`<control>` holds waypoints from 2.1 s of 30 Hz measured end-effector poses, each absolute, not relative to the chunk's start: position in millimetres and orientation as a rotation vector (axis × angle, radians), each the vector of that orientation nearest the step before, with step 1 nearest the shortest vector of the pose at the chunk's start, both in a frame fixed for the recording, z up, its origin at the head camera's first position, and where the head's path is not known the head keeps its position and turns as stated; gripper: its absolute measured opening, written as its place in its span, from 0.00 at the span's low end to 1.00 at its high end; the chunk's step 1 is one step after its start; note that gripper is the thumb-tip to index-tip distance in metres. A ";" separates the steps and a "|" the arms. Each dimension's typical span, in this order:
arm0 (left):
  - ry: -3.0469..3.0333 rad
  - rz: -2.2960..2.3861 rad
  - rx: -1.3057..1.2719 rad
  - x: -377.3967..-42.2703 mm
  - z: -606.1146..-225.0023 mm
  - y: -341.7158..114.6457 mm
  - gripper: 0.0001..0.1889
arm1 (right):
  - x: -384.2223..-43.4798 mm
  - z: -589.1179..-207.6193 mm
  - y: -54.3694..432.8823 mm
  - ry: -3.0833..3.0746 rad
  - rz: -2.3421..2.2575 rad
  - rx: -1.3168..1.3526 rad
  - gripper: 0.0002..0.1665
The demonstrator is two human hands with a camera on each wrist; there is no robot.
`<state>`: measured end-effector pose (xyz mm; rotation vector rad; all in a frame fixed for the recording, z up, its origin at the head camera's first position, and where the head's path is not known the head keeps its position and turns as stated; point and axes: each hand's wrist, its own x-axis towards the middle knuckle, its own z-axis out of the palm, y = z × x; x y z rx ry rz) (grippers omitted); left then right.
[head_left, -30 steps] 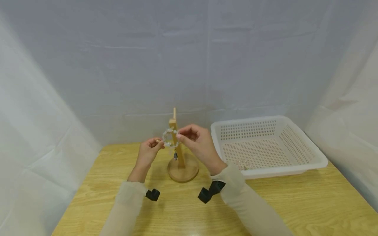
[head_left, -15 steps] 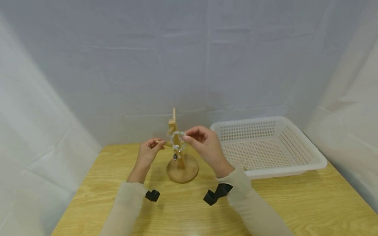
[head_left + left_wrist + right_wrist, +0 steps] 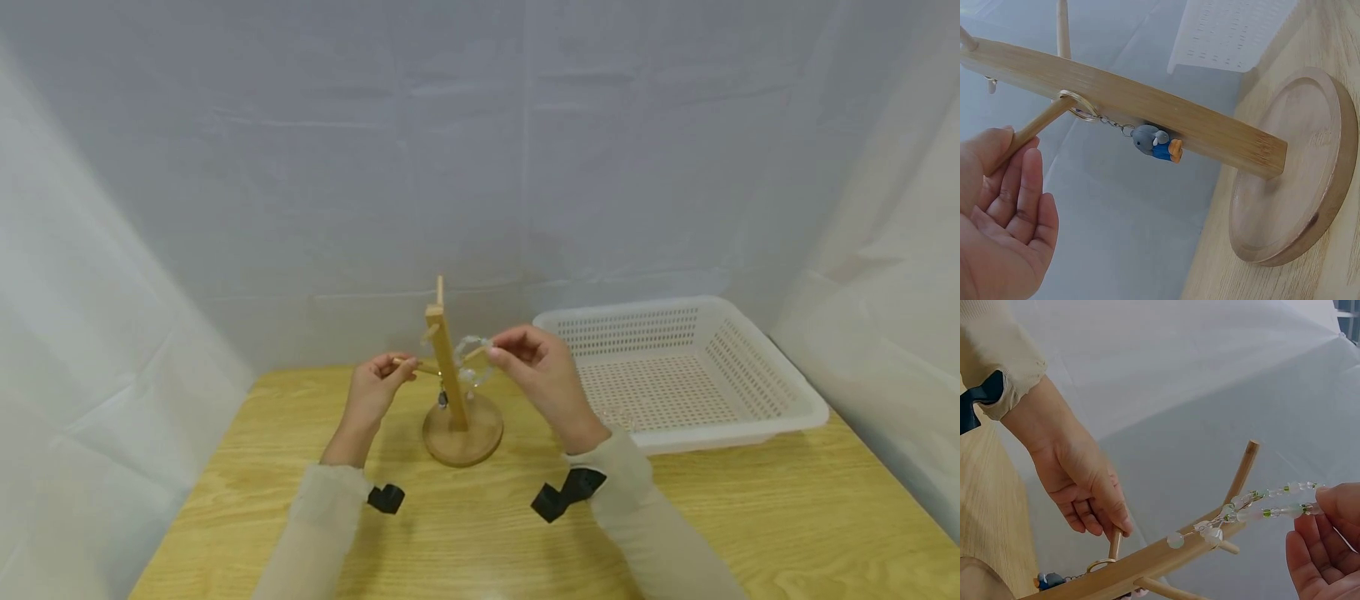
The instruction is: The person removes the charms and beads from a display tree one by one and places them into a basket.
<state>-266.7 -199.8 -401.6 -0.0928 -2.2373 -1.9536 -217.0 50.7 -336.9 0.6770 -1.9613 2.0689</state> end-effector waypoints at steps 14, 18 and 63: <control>-2.256 -1.933 -0.070 -264.9 -400.0 -200.4 0.12 | -223.5 -352.0 79.9 -2.011 1.991 0.602 0.10; -2.261 -1.929 -0.075 -265.5 -399.6 -200.2 0.12 | -226.1 -355.3 85.5 -2.035 1.959 0.585 0.11; -2.272 -1.919 -0.043 -264.3 -398.8 -198.9 0.13 | -245.3 -393.8 195.3 -2.173 1.751 0.137 0.18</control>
